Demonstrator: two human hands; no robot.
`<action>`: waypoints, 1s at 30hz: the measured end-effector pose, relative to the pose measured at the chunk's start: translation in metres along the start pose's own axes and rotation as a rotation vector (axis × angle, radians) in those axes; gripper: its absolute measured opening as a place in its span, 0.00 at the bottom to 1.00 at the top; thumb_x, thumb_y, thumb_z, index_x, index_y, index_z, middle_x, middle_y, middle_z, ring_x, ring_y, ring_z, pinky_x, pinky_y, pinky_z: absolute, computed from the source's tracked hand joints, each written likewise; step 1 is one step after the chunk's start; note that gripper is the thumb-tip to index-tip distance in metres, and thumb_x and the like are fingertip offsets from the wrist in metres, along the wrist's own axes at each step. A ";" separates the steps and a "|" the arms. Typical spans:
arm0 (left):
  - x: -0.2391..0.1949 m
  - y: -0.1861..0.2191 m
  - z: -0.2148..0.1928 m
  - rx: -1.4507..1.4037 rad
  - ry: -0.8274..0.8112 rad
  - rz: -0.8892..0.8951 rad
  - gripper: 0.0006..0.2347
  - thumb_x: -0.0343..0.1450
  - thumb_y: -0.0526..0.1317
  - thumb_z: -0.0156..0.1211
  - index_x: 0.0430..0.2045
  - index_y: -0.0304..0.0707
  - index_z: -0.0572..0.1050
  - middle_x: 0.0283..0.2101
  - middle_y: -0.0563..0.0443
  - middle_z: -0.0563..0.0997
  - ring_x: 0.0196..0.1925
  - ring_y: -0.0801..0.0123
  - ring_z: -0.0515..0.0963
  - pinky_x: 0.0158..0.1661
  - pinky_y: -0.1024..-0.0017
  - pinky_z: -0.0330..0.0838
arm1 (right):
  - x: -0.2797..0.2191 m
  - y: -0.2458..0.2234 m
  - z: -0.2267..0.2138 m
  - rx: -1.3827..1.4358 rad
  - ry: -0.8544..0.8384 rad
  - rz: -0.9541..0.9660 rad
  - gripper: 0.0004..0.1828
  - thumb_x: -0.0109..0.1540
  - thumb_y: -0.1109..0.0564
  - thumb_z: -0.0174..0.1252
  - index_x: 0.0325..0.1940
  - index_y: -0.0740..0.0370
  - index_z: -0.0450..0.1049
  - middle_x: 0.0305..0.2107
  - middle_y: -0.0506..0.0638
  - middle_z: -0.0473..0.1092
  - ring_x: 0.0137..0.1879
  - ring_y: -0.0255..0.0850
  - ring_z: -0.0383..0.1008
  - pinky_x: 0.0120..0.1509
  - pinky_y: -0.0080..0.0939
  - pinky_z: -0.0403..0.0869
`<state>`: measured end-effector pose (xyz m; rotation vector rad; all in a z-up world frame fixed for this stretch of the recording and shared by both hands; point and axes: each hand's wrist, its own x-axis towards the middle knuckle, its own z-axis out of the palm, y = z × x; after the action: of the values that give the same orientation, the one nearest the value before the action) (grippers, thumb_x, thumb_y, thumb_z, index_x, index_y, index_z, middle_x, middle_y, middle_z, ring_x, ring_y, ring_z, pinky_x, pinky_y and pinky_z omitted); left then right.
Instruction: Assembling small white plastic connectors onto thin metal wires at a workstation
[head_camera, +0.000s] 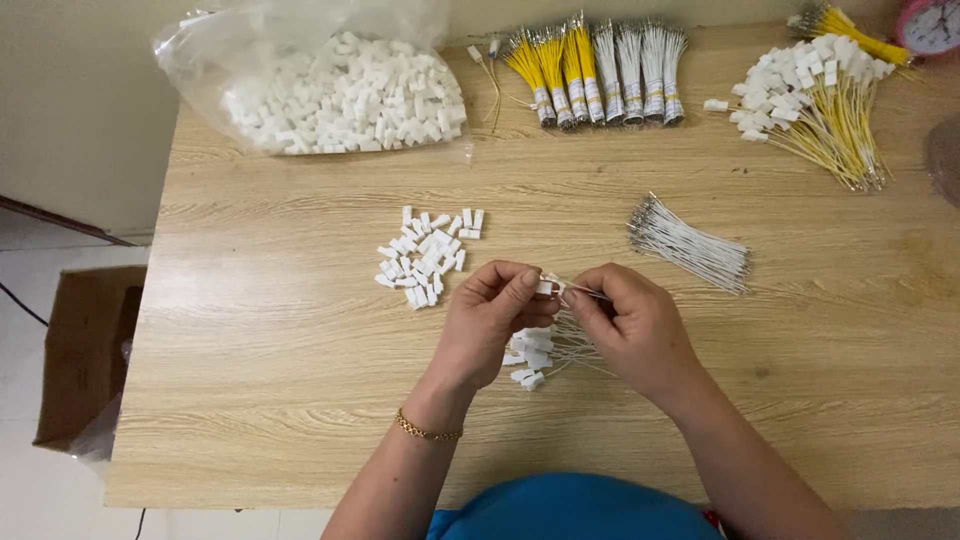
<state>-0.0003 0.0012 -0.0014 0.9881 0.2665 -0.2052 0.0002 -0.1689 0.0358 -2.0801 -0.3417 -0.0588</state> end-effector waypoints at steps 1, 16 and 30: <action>0.001 -0.001 -0.001 0.000 0.000 0.001 0.08 0.69 0.37 0.62 0.34 0.28 0.75 0.29 0.39 0.81 0.30 0.58 0.84 0.32 0.67 0.82 | 0.001 -0.006 -0.001 0.000 0.000 -0.001 0.02 0.60 0.60 0.59 0.34 0.60 0.76 0.21 0.53 0.72 0.31 0.46 0.75 0.37 0.42 0.72; -0.002 -0.021 -0.009 0.047 0.063 0.010 0.07 0.69 0.35 0.62 0.33 0.27 0.75 0.29 0.41 0.78 0.30 0.57 0.84 0.32 0.66 0.83 | -0.005 0.002 0.012 -0.041 0.015 -0.030 0.02 0.59 0.60 0.59 0.33 0.58 0.77 0.20 0.53 0.72 0.29 0.47 0.75 0.35 0.42 0.73; 0.002 -0.032 -0.007 0.001 0.097 0.001 0.06 0.70 0.35 0.61 0.32 0.29 0.75 0.29 0.45 0.78 0.31 0.58 0.84 0.33 0.67 0.83 | -0.009 0.015 0.020 -0.029 0.015 -0.013 0.02 0.59 0.59 0.61 0.35 0.57 0.77 0.21 0.53 0.72 0.31 0.47 0.77 0.37 0.43 0.74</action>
<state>-0.0083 -0.0102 -0.0312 1.0002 0.3548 -0.1564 -0.0065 -0.1606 0.0114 -2.1050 -0.3466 -0.0875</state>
